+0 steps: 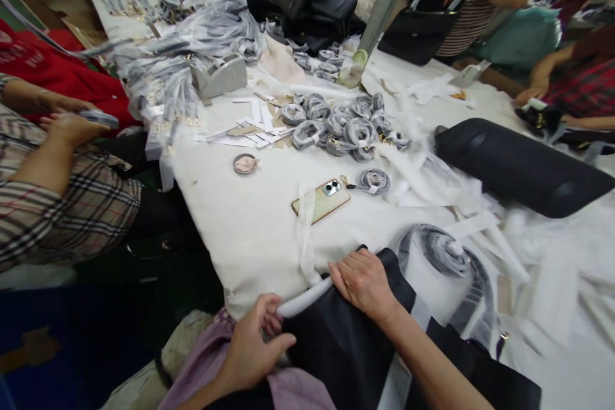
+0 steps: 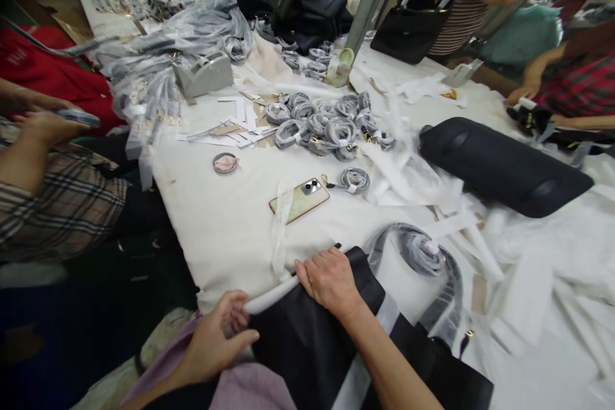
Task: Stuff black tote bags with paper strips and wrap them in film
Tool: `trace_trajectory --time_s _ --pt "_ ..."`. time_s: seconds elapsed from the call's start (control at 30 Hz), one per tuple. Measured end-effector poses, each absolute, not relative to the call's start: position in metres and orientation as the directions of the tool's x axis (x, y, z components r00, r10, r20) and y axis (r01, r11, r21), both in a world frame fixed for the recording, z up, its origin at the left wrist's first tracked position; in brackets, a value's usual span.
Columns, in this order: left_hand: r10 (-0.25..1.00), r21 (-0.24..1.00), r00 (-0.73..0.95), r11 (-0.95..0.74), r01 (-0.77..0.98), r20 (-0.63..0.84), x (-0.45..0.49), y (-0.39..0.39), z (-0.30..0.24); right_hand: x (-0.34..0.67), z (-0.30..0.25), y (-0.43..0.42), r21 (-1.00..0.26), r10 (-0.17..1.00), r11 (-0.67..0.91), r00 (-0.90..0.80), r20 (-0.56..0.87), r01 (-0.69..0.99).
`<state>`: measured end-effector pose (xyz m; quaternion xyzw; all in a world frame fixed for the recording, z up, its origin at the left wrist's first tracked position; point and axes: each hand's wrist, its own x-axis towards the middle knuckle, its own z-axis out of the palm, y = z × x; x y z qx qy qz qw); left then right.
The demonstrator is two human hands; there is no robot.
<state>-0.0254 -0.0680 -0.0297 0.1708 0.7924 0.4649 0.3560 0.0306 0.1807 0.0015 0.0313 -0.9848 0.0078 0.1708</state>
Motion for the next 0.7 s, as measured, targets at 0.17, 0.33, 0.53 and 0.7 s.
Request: trace_trajectory --time_s 0.17,0.33,0.53,0.7 --pt "0.756 0.824 -0.624 0.474 0.310 -0.200 -0.023 -0.067 -0.038 0.028 -0.005 0.176 -0.019 -0.034 0.999 -0.939 0.341 -0.043" --pt "0.895 0.725 -0.445 0.292 0.624 0.023 -0.027 -0.067 -0.055 0.031 -0.006 0.171 -0.044 -0.002 0.999 -0.953 0.303 -0.016" --pt "0.863 0.550 -0.385 0.157 0.820 0.327 -0.027 -0.027 -0.044 0.036 -0.014 0.172 -0.039 0.063 0.998 -0.955 0.290 0.054" --pt "0.891 0.603 -0.338 0.095 0.792 0.304 -0.023 -0.004 -0.035 0.038 -0.009 0.172 -0.063 0.122 0.992 -0.948 0.295 0.108"
